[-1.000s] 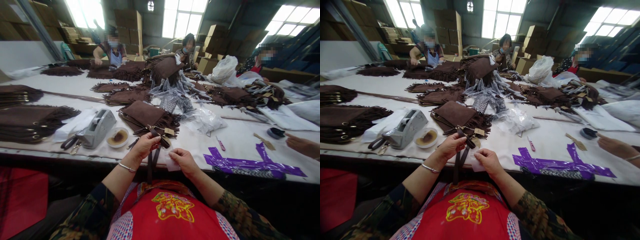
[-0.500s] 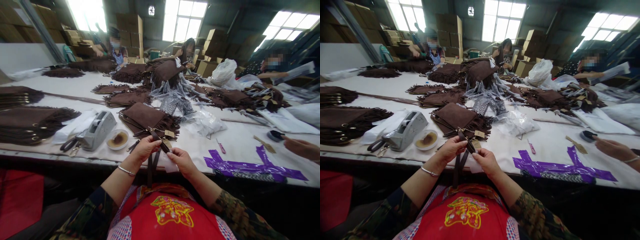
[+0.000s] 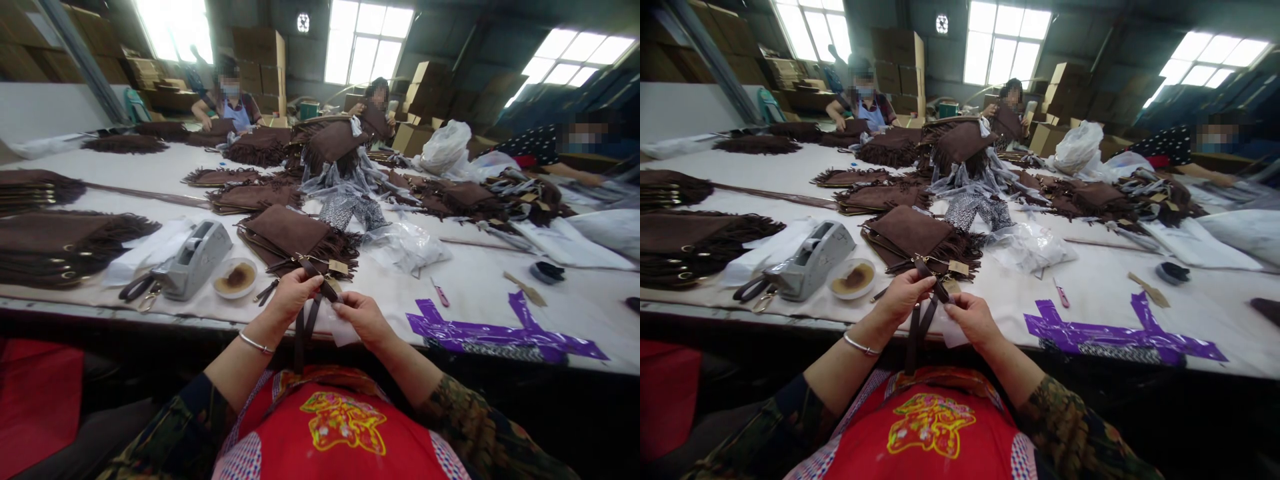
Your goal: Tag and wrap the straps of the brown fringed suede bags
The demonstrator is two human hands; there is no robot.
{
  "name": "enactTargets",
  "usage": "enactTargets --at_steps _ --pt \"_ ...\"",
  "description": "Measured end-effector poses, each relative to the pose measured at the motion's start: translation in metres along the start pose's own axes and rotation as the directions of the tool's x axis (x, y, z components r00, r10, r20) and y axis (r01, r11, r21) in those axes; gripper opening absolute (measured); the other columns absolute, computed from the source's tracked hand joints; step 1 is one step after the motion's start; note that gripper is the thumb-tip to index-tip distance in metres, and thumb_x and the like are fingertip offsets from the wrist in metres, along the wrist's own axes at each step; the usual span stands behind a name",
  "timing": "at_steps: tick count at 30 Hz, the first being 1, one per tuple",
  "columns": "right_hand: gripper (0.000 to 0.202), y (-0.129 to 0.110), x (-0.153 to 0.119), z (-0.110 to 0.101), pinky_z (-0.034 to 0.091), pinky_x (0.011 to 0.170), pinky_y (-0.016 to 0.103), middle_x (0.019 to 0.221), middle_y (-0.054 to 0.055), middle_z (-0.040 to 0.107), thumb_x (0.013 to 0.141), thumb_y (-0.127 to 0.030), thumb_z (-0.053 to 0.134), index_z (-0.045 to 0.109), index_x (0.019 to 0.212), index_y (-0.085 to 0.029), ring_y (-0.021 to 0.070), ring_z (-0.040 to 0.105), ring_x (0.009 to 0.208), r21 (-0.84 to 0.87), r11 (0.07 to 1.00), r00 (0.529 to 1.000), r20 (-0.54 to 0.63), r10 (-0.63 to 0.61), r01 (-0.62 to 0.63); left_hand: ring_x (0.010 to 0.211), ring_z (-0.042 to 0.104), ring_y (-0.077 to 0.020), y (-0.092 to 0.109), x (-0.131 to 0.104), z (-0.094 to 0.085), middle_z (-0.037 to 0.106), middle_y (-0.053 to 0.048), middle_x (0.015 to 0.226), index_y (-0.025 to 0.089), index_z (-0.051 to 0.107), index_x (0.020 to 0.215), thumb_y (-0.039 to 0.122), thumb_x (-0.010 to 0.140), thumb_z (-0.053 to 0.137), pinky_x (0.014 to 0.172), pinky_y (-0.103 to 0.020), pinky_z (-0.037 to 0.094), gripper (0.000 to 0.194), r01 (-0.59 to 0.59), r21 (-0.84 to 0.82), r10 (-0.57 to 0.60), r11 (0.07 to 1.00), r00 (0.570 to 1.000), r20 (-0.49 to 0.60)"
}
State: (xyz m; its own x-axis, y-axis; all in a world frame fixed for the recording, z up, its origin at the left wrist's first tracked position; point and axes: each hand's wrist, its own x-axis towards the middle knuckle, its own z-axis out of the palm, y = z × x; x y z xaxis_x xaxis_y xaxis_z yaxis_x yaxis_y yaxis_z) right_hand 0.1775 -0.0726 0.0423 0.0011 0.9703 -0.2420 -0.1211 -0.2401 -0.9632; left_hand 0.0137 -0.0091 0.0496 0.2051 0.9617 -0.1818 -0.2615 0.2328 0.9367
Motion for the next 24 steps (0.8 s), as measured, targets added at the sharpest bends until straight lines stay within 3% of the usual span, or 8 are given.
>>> enactTargets --at_steps 5,12,18,24 --pt "0.037 -0.004 0.0 0.0 0.038 0.063 0.026 0.073 0.0 0.067 0.059 -0.037 0.083 0.074 0.088 -0.016 0.012 0.051 0.063 0.012 1.0 0.995 0.1 -0.025 0.024 0.062 0.055 -0.0107 -0.002 0.001 -0.002 0.068 -0.003 0.076 0.015 0.072 0.083 0.032 0.066 0.081 0.059 -0.023 0.041 0.025 -0.029 0.023 0.03 0.999 0.999 -0.022" --pt "0.031 0.001 0.003 0.004 0.034 0.057 0.025 0.066 -0.001 0.065 0.059 -0.036 0.08 0.074 0.082 -0.016 0.0109 0.047 0.057 0.009 1.0 1.0 -0.025 0.007 -0.007 0.064 0.055 -0.0119 -0.008 0.003 -0.003 0.069 -0.004 0.077 0.014 0.073 0.085 0.035 0.068 0.08 0.059 -0.023 0.041 0.027 -0.105 0.072 0.108 0.992 0.994 -0.032" --pt "0.029 0.002 0.008 0.001 0.035 0.058 0.026 0.066 0.0 0.066 0.06 -0.037 0.081 0.074 0.079 -0.016 0.0112 0.049 0.058 -0.016 1.0 1.0 -0.026 -0.016 0.015 0.063 0.054 -0.0115 -0.012 0.005 -0.005 0.069 -0.003 0.078 0.015 0.073 0.088 0.036 0.072 0.077 0.059 -0.023 0.042 0.027 -0.176 0.124 0.18 0.977 0.983 -0.026" --pt "0.028 -0.002 0.012 0.0 0.034 0.057 0.026 0.064 -0.001 0.064 0.062 -0.039 0.081 0.072 0.076 -0.016 0.0113 0.048 0.058 -0.105 0.993 0.998 -0.011 -0.06 0.058 0.062 0.054 -0.0107 -0.011 0.003 -0.004 0.069 -0.004 0.078 0.014 0.073 0.089 0.036 0.072 0.078 0.058 -0.022 0.042 0.028 -0.178 0.093 0.181 0.98 0.983 -0.016"
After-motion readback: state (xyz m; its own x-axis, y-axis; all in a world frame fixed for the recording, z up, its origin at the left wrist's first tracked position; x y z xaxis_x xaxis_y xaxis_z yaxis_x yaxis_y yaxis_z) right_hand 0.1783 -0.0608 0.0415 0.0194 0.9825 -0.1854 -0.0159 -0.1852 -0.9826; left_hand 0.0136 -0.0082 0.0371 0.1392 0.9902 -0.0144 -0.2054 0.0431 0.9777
